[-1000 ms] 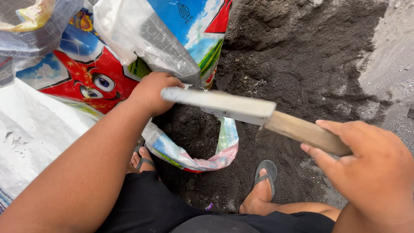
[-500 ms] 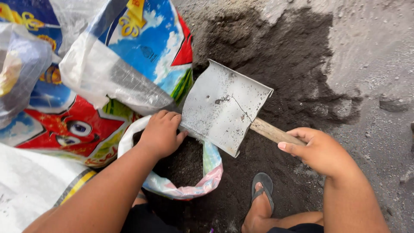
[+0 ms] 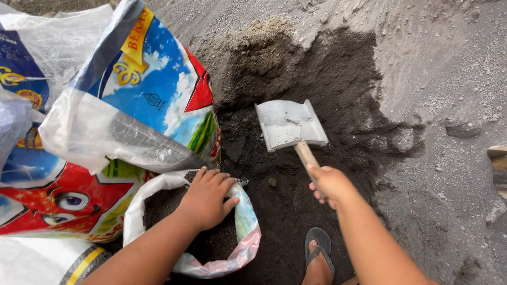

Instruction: Filling a small plastic bag with sand from a pile using a hand shovel and hands.

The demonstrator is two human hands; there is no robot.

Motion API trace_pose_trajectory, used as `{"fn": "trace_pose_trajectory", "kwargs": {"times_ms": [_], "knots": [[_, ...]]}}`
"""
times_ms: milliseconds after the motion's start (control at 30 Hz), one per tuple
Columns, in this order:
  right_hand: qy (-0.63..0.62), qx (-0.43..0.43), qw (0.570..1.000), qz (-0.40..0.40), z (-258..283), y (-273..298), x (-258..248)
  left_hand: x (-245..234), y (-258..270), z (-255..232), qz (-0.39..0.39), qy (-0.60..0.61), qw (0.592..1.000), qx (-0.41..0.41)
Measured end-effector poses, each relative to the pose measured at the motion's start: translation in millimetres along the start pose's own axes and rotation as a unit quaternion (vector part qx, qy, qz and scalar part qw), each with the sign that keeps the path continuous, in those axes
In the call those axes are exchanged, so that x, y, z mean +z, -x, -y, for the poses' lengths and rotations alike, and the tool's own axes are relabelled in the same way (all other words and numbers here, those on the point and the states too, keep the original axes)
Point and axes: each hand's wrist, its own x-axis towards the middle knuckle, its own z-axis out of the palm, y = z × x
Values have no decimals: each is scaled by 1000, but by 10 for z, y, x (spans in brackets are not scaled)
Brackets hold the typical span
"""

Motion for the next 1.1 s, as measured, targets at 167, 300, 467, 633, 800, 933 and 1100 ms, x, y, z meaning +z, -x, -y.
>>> {"fn": "trace_pose_trajectory", "kwargs": {"times_ms": [167, 300, 467, 633, 800, 933, 1100], "knots": [[9, 31, 999, 24, 461, 321, 355, 543, -239, 205, -108, 24, 992, 56], [-30, 21, 999, 16, 471, 96, 555, 518, -307, 230, -70, 35, 995, 62], [-32, 12, 999, -2, 570, -183, 675, 360, -383, 229, 17, 43, 997, 65], [-21, 0, 1000, 0, 795, -359, 810, 270, -446, 281, 68, 83, 991, 77], [-16, 0, 1000, -1, 1041, -524, 965, 447, -546, 437, 76, 114, 983, 124], [-12, 5, 1000, 5, 1194, -689, 1045, 431, -591, 470, 104, 123, 980, 121], [-1, 20, 1000, 4, 1352, -758, 1077, 440, -656, 501, 109, 128, 977, 132]]}}
